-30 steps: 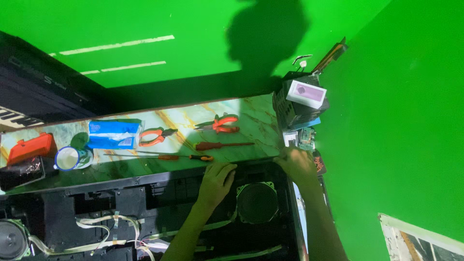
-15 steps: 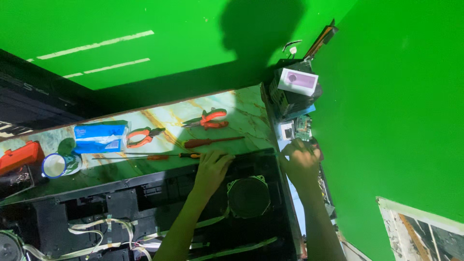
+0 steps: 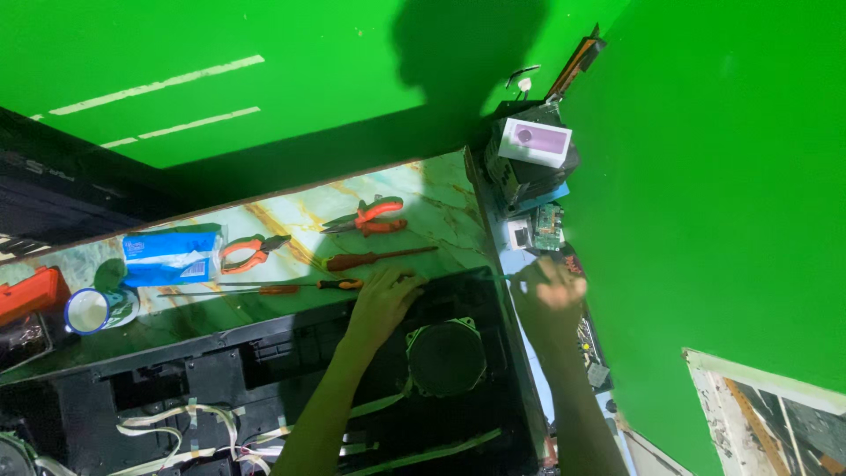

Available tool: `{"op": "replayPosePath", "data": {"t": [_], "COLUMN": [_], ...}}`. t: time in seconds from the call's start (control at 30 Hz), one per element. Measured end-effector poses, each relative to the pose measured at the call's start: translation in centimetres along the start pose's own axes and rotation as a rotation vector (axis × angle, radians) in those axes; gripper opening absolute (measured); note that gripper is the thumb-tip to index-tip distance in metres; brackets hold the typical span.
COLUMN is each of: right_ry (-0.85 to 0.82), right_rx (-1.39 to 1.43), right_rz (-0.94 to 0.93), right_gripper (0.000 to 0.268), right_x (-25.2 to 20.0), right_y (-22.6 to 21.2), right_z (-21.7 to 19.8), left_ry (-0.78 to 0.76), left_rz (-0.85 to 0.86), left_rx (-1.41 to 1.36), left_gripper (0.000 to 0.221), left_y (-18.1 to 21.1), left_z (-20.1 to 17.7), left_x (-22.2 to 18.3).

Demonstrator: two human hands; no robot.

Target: The person uses a tool to secure a speaker inside the housing of an electronic piano and kemudian uses a cloth to wipe the keys.

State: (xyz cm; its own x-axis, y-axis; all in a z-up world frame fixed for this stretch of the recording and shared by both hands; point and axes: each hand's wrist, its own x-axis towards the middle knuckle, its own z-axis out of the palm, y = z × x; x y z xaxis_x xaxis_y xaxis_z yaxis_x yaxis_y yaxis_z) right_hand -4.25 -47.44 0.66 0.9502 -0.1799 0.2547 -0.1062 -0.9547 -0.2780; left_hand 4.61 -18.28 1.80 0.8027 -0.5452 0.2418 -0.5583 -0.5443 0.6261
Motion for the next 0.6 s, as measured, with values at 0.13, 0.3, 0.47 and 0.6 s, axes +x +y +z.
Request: {"op": "replayPosePath", "data": {"t": [0.13,0.3,0.47,0.6], "right_ry": [0.121,-0.178,-0.251,-0.148], "right_rx": [-0.102,-0.024,-0.067,0.047], "right_rz": [-0.082,0.072,0.149,0.022], "right_gripper": [0.018,0.014,0.013,0.019], "right_x": [-0.1,1.1,0.0,-2.1], "right_y": [-0.3,-3.8,-2.9,-2.7], "right_z": [-1.0,-1.7,-4.5,-4.9], "left_ry": [-0.005,-0.027,-0.049,-0.086], "left_rz": [-0.02,-0.065,-0.059,-0.046], "left_rx": [-0.021,-0.111,-0.164,-0.121], "left_gripper": [0.022,0.02,0.018,0.017], "left_y": [0.1,0.1,0.1,0.4], "left_z": [0.1,0.6,0.5,0.4], "left_x": [0.3,1.0,0.9,1.6]}}
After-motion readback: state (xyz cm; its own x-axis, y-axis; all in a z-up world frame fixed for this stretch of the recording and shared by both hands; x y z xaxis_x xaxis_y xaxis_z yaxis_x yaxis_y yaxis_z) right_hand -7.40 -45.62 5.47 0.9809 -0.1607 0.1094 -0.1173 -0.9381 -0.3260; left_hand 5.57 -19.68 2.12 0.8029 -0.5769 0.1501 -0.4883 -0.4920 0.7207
